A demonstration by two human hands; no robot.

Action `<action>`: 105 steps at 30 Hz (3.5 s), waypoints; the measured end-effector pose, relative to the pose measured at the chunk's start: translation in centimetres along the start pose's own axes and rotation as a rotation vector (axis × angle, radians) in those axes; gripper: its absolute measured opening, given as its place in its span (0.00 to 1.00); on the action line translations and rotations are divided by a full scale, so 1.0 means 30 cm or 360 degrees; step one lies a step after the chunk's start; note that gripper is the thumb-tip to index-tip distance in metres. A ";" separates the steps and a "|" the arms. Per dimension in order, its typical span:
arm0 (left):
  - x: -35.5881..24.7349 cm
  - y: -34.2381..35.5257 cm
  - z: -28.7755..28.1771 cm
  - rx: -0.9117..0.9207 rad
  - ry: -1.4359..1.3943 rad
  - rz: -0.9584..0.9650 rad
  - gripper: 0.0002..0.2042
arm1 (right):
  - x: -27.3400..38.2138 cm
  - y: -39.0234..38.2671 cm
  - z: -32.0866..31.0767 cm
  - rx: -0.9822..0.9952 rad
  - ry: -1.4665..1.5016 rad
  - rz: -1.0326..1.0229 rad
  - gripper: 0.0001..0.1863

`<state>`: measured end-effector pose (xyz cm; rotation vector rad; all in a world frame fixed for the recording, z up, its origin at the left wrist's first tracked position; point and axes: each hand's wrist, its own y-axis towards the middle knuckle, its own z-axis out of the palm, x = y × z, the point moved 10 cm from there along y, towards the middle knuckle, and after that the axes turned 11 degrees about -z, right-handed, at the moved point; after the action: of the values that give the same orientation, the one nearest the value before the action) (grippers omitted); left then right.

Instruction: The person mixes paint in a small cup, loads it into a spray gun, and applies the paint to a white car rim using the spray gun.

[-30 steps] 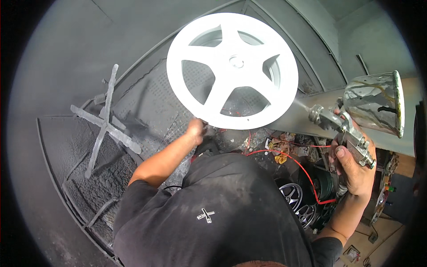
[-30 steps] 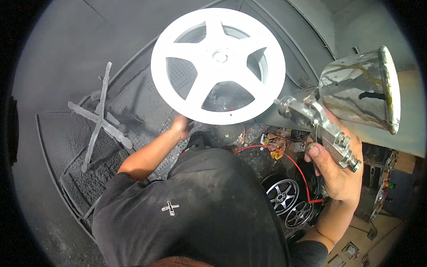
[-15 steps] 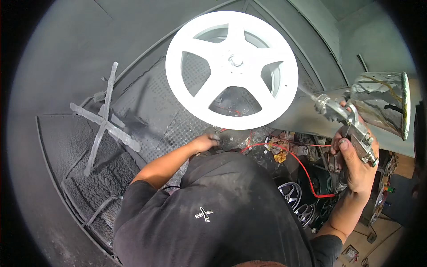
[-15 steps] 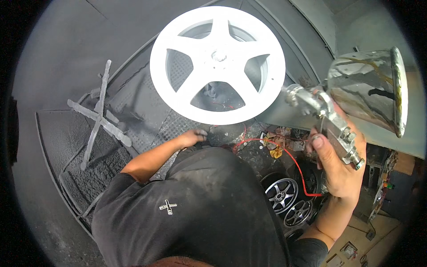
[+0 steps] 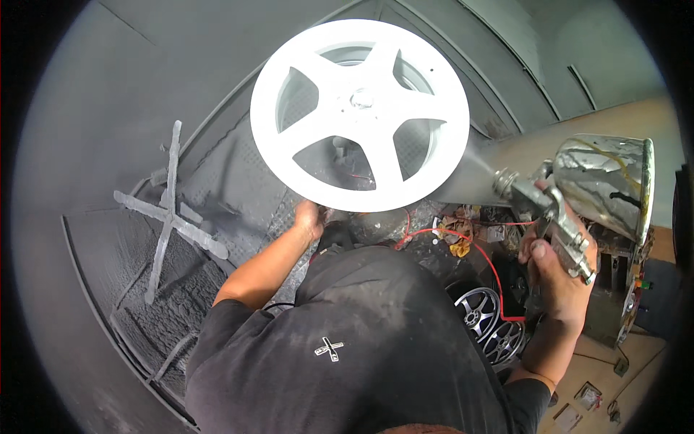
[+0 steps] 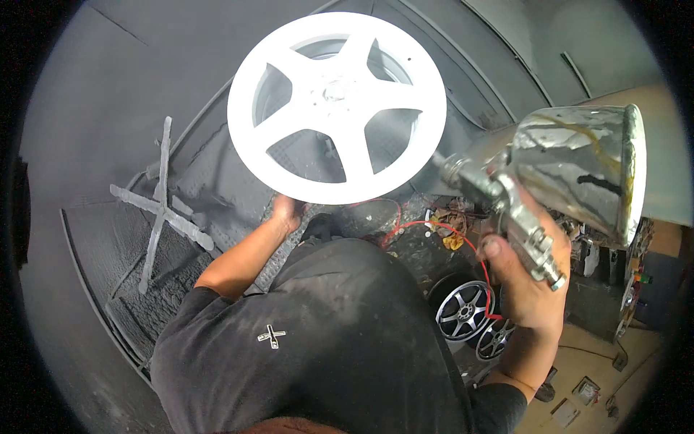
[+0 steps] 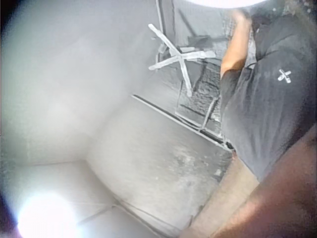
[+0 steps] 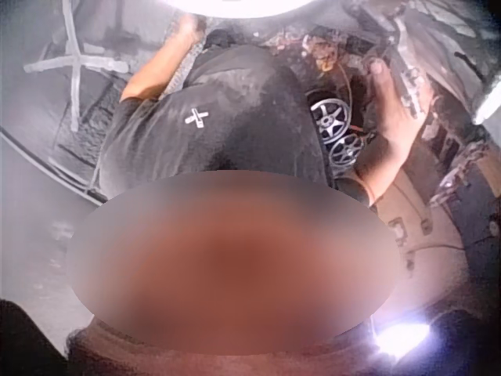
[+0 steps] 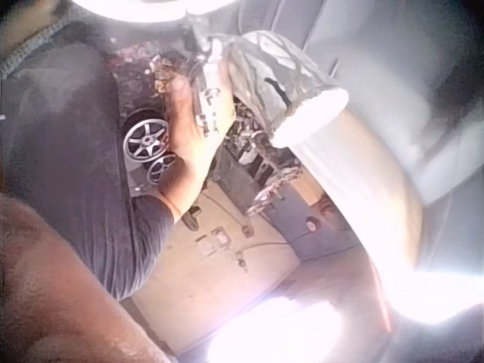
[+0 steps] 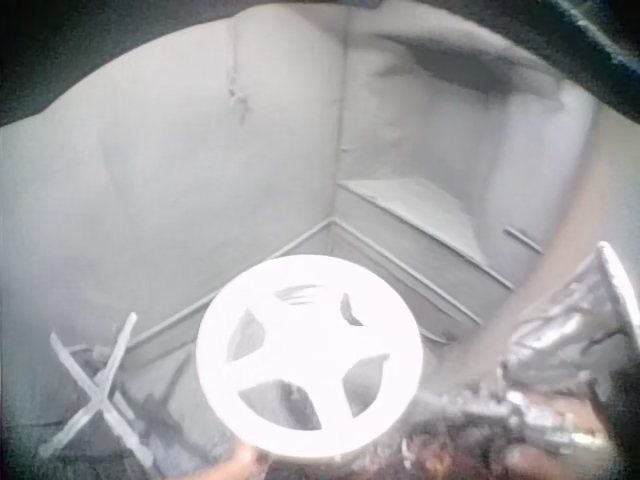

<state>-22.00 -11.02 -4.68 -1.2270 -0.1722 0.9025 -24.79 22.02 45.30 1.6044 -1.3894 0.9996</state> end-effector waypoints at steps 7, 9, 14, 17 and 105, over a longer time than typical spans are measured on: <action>0.133 -0.018 0.121 0.0092 -0.0170 -0.0098 0.13 | -0.061 -0.035 -0.093 -0.0161 0.0057 0.0112 0.38; 0.144 -0.031 0.162 0.0134 -0.0151 -0.0117 0.13 | -0.086 -0.045 -0.096 -0.0110 0.0084 0.0198 0.37; 0.180 -0.026 0.214 0.0282 -0.0109 -0.0162 0.16 | -0.120 -0.033 -0.101 -0.0077 -0.0131 0.0213 0.28; 0.182 -0.040 0.228 0.0226 -0.0094 -0.0155 0.16 | -0.156 -0.038 -0.152 -0.0176 -0.0334 0.0168 0.26; -0.007 -0.120 0.065 -0.0135 -0.0249 0.0045 0.32 | -0.211 -0.067 -0.222 -0.0438 -0.0234 0.0130 0.28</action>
<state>-21.44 -9.90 -0.79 -1.2398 -0.3219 1.0249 -23.88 30.76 41.97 1.4483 -1.6264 0.7103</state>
